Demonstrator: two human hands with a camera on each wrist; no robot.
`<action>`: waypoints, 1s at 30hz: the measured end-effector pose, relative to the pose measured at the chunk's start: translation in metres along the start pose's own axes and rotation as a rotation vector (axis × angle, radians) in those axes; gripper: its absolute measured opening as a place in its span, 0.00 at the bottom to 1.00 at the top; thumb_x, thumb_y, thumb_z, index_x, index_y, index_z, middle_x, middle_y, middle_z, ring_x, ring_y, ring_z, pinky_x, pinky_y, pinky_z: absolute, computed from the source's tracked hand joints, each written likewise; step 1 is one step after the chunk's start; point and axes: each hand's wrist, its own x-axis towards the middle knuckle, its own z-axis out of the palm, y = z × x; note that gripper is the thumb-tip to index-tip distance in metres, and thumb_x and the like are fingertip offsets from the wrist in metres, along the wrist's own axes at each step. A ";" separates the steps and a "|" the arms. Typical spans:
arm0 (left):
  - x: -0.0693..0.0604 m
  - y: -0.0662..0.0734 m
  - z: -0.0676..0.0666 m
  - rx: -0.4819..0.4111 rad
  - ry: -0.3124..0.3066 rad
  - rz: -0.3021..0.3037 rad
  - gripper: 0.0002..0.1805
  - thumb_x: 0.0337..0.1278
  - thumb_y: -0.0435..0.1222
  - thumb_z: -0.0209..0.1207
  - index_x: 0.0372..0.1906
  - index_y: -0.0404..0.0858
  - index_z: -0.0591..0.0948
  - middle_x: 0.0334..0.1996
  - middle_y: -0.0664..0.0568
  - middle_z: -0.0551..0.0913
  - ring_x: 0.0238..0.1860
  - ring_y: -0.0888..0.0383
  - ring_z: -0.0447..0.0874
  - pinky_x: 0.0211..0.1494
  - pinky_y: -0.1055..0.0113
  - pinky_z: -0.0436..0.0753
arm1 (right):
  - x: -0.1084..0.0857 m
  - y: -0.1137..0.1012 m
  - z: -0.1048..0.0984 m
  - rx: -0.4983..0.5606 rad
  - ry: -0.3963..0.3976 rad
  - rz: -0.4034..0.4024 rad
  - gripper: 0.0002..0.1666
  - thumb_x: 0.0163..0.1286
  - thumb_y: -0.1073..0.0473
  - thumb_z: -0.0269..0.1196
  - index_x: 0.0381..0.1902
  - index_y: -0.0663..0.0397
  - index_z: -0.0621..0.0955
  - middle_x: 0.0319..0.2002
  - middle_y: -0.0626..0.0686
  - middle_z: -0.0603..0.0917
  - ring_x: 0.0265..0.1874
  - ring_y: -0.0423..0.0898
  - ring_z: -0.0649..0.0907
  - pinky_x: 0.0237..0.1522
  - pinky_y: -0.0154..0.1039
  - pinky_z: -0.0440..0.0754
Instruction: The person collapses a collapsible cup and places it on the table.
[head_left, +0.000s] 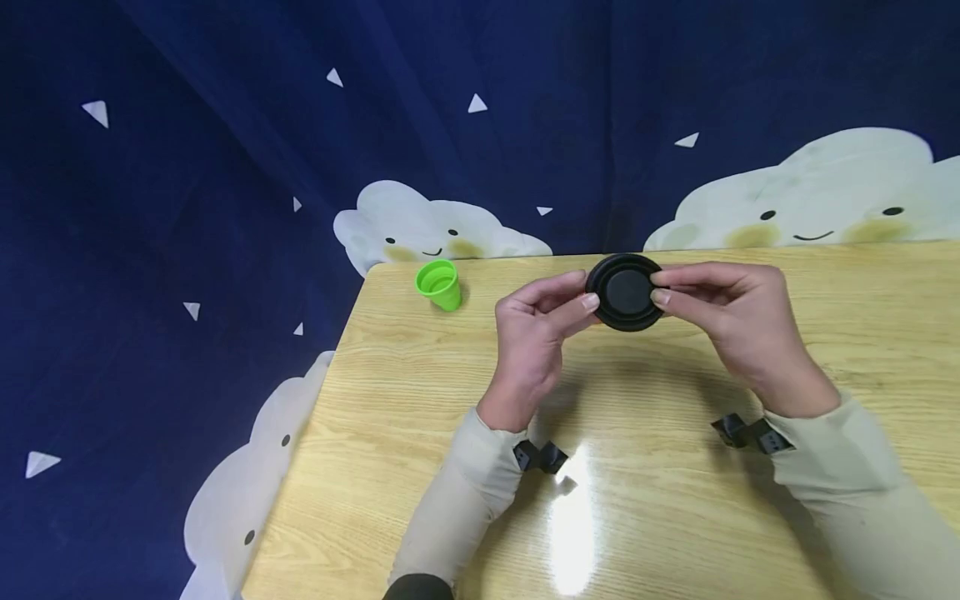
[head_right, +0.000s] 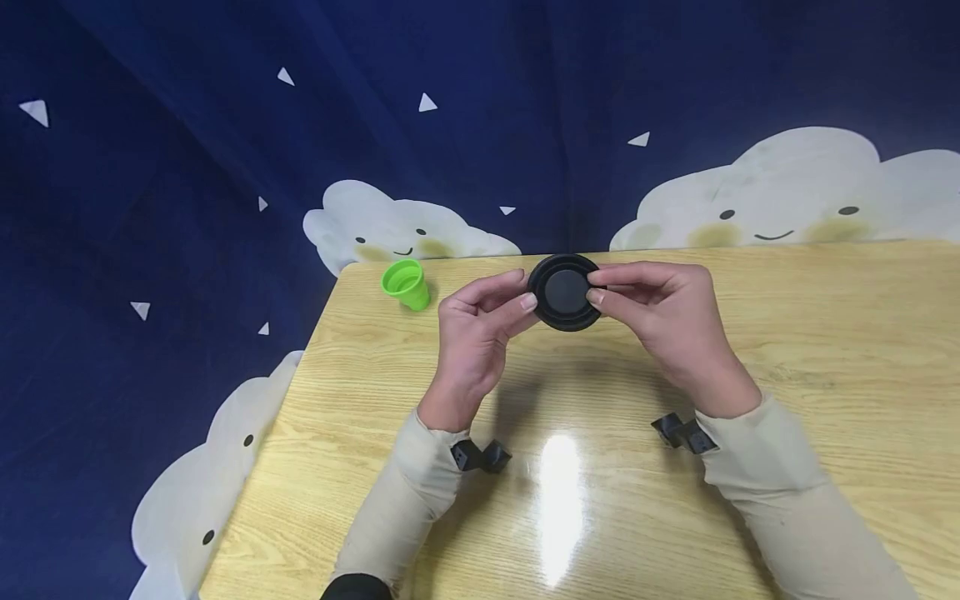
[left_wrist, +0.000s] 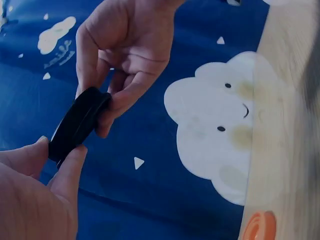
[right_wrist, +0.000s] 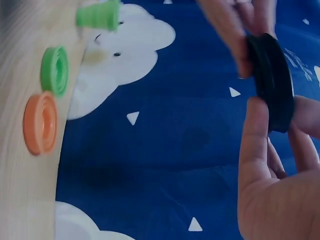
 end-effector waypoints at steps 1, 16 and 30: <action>0.000 0.001 0.000 0.013 0.000 0.007 0.19 0.48 0.11 0.61 0.44 0.27 0.87 0.36 0.45 0.88 0.35 0.56 0.89 0.38 0.62 0.89 | 0.000 0.000 0.000 -0.046 0.017 -0.002 0.13 0.56 0.84 0.67 0.41 0.79 0.84 0.39 0.60 0.89 0.37 0.46 0.89 0.39 0.33 0.86; 0.005 -0.001 -0.014 0.027 -0.042 -0.316 0.11 0.70 0.36 0.61 0.46 0.30 0.84 0.33 0.45 0.89 0.33 0.53 0.90 0.43 0.57 0.88 | 0.000 0.002 0.004 -0.083 0.055 -0.081 0.27 0.50 0.88 0.67 0.50 0.78 0.81 0.44 0.58 0.88 0.37 0.47 0.88 0.40 0.34 0.86; 0.005 -0.004 -0.016 0.068 -0.131 -0.419 0.26 0.73 0.45 0.58 0.48 0.21 0.83 0.33 0.35 0.88 0.33 0.49 0.90 0.40 0.55 0.88 | 0.000 0.002 0.005 -0.349 0.068 -0.097 0.24 0.55 0.83 0.69 0.52 0.72 0.84 0.41 0.54 0.89 0.36 0.44 0.87 0.39 0.29 0.85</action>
